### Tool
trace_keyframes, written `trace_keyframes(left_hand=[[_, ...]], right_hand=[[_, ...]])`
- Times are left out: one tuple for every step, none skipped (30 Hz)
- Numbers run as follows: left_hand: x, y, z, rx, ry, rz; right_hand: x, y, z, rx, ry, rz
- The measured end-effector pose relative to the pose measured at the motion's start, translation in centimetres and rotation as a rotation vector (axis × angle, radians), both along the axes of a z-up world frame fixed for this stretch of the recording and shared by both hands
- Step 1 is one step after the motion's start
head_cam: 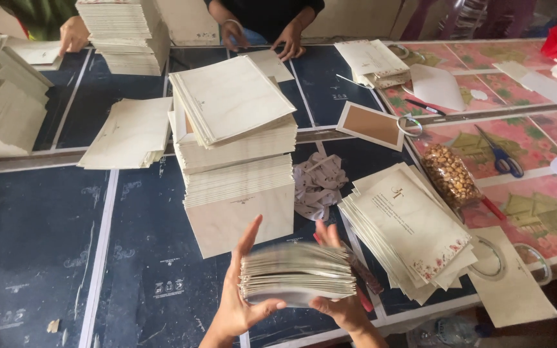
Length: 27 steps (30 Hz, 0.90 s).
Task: Inspecting a large quantity of printed cards by flipping through stacks one by one on a production table to check for quality.
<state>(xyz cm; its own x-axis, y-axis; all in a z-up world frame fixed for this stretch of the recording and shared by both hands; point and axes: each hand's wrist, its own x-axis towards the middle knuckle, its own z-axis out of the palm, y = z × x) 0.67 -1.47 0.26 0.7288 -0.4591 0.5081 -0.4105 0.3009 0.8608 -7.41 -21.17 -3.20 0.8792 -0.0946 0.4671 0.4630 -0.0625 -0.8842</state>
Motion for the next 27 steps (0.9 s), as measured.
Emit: trace_keyframes(left_hand=[[0.5, -0.2, -0.4, 0.000, -0.001, -0.001], [1.0, -0.3, -0.8, -0.001, 0.012, -0.042], [1.4, -0.4, -1.3, -0.004, 0.029, -0.080], [1.2, -0.1, -1.0, -0.006, 0.031, -0.078], [1.3, 0.3, -0.6, 0.024, -0.004, 0.011], [1.4, 0.7, -0.2, 0.054, -0.038, 0.101], [1.2, 0.2, -0.2, 0.055, -0.040, 0.102], [0.9, -0.3, -0.2, 0.024, 0.023, -0.012], [0.1, -0.5, -0.5, -0.004, 0.093, -0.117], [0.1, -0.3, -0.9, 0.002, 0.098, -0.108], [0.4, -0.2, -1.3, 0.031, 0.093, -0.033], [0.8, -0.1, -1.6, 0.061, 0.088, 0.042], [0.7, 0.0, -1.8, 0.064, 0.083, 0.040], [0.7, 0.1, -2.0, 0.006, 0.024, 0.079], [0.9, 0.2, -2.2, -0.055, -0.035, 0.120], [1.1, -0.2, -3.6, -0.056, -0.039, 0.120], [0.6, -0.4, -5.0, -0.032, 0.081, 0.106], [0.2, -0.6, -6.5, -0.008, 0.201, 0.092], [-0.6, -0.2, -4.9, -0.001, 0.204, 0.094], [-1.3, 0.1, -3.3, -0.010, 0.159, 0.111], [-1.9, 0.1, -1.6, -0.029, 0.105, 0.128], [-1.9, 0.4, -1.3, -0.030, 0.099, 0.131], [-2.3, 1.0, -1.1, -0.070, 0.199, 0.104], [-2.6, 1.6, -0.9, -0.110, 0.299, 0.078], [-2.5, 1.7, -1.0, -0.111, 0.295, 0.083], [-2.5, 1.9, -1.2, -0.078, 0.276, 0.160], [-2.3, 2.2, -1.3, -0.044, 0.257, 0.238]], right_hand=[[0.1, -0.2, 0.2, 0.000, -0.001, -0.001], [0.2, -0.4, 0.5, 0.069, -0.004, 0.105], [0.3, -0.6, 0.7, 0.137, -0.002, 0.214], [0.2, -1.2, 0.5, 0.135, 0.001, 0.216], [0.4, -1.8, 0.2, 0.049, -0.035, 0.012], [0.6, -2.3, -0.1, -0.036, -0.070, -0.193], [0.5, -2.0, -1.0, -0.034, -0.071, -0.192], [0.5, -1.7, -1.9, 0.017, 0.025, -0.184], [-0.1, -1.2, -3.1, 0.071, 0.128, -0.168], [0.0, -1.7, -3.8, 0.076, 0.134, -0.159], [0.3, -2.2, -4.4, 0.116, 0.143, -0.077], [0.5, -2.8, -4.9, 0.157, 0.152, 0.005], [0.6, -2.7, -4.7, 0.160, 0.147, 0.003], [0.6, -2.6, -4.4, 0.143, 0.089, -0.068], [0.9, -2.6, -4.2, 0.122, 0.032, -0.137], [1.1, -2.9, -6.8, 0.121, 0.027, -0.137], [0.8, -3.0, -9.5, 0.091, 0.160, -0.228], [0.4, -3.0, -12.3, 0.058, 0.294, -0.317], [0.1, -2.3, -10.7, 0.065, 0.298, -0.314], [-0.2, -1.6, -9.2, 0.125, 0.209, -0.164], [-0.3, -1.4, -7.5, 0.177, 0.110, -0.012], [0.1, -1.0, -4.6, 0.176, 0.104, -0.009], [0.2, -0.4, -1.9, 0.128, 0.130, 0.034], [0.3, 0.2, 0.9, 0.080, 0.156, 0.078], [0.0, -0.1, 0.0, 0.079, 0.153, 0.084], [-0.2, -0.3, -0.9, 0.112, 0.173, 0.108], [-0.3, -0.6, -1.7, 0.144, 0.194, 0.133]])
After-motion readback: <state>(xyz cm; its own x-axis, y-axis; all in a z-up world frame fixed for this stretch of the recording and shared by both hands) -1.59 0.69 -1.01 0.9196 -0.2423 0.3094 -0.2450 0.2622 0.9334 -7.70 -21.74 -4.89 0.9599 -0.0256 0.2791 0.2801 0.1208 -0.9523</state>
